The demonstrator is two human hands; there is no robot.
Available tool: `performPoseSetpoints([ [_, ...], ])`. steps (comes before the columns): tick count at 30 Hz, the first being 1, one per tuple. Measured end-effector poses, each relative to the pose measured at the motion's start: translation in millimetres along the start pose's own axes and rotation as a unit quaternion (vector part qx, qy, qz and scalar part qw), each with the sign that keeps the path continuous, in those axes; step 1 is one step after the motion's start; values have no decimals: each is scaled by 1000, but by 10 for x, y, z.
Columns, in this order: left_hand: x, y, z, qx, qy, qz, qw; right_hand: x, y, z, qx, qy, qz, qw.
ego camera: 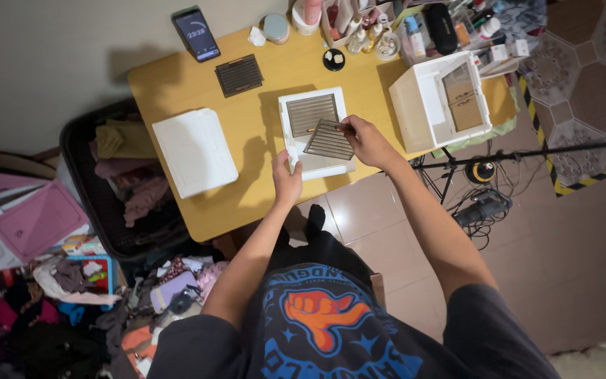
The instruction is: The person assembles two white plastic storage containers by inserting metal grates into each and then closing the lids. The person handles the containers and grates by hand on a cluttered table.
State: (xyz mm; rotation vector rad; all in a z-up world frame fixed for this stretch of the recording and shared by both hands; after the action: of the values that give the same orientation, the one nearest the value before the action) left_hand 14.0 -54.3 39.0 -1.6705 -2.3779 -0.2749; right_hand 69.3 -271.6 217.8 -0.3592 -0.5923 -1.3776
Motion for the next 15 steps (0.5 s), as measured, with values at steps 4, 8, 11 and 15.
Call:
performPoseSetpoints([
  [4, -191, -51, 555, 90, -13, 22, 996, -157, 48, -185, 7, 18, 76, 997],
  [8, -253, -135, 831, 152, -24, 38, 987, -326, 79, -333, 14, 44, 122, 991],
  [11, -323, -132, 849, 154, -81, 50, 983, -430, 83, -416, 13, 22, 150, 988],
  [15, -351, -149, 892, 183, -136, 45, 973, -488, 108, -434, 27, 26, 164, 986],
])
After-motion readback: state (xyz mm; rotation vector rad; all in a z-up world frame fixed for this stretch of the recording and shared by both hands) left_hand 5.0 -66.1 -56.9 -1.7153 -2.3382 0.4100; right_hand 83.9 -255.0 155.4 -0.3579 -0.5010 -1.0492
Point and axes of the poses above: each hand's wrist, its own y-axis towards the middle knuckle, its own x-axis out of the back of the hand, z = x × y, the point moved 8 cm from there along y, towards the middle knuckle, and after that the axes turned 9 degrees about -z, right-handed, at the moved point
